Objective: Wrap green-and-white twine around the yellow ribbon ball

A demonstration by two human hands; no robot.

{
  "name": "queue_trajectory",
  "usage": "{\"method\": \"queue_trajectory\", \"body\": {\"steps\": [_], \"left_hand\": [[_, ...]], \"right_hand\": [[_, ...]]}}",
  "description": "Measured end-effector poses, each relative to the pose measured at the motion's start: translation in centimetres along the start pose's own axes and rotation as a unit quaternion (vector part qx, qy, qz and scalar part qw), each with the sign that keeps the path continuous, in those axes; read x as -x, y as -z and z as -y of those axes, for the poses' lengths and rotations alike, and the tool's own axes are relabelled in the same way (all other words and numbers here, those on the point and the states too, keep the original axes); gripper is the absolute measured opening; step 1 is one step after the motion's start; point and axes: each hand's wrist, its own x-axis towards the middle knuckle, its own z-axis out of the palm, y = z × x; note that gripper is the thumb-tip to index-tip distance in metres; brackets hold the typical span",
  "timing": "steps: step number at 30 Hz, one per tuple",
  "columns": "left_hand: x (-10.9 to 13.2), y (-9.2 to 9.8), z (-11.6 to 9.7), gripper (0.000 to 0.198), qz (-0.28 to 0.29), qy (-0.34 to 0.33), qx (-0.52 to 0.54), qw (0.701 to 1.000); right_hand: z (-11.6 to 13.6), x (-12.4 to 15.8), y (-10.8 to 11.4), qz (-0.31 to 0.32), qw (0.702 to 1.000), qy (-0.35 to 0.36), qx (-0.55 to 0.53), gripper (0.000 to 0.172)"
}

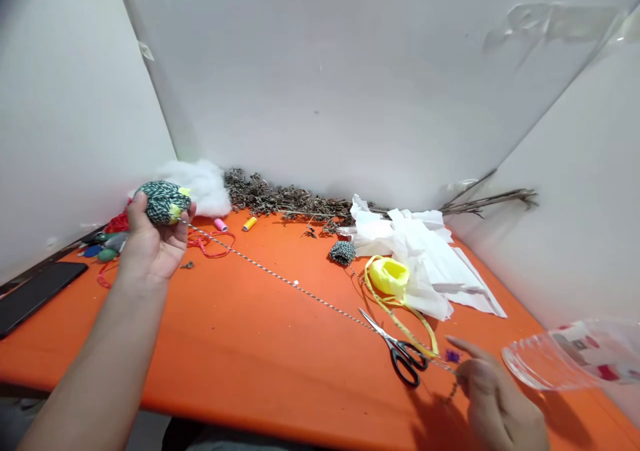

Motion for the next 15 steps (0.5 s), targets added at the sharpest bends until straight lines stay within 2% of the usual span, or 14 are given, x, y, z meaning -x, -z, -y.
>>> {"method": "queue_trajectory", "body": {"steps": [2,4,5,6,7,9,12,15], "left_hand": [[0.5,-0.1,0.1,0.021,0.023,0.002,-0.016,1.000],[1.2,-0.4,0.2,0.020,0.043,-0.005,-0.029,0.999],[1.5,-0.6,0.2,0.020,0.054,-0.008,-0.033,0.998],[1.8,-0.8,0.1,0.020,0.065,-0.011,-0.037,0.997],[2.2,-1.0,0.1,0.020,0.077,-0.012,-0.041,0.996],[3.0,-1.4,0.0,0.024,0.100,-0.012,-0.050,0.994],[4.5,-1.7,0.8,0.036,0.139,-0.010,-0.076,0.987],[6.2,-1.7,2.8,0.047,0.208,0.029,-0.116,0.971]], "right_hand": [[0.2,0.4,-0.3,0.146,0.989,0.004,0.000,0.058],[1.4,0.9,-0.4,0.292,0.956,0.014,0.005,0.057],[2.2,1.0,-0.4,0.337,0.941,0.017,0.013,0.055],[3.0,1.1,-0.3,0.355,0.934,0.022,0.021,0.054],[3.9,1.0,-0.2,0.347,0.937,0.028,0.028,0.054],[5.9,0.4,0.0,0.284,0.957,0.048,0.034,0.057],[10.3,-0.7,-0.5,0.203,0.977,0.060,-0.002,0.060],[16.1,-1.4,-2.6,0.243,0.957,0.080,-0.139,0.058]]}}
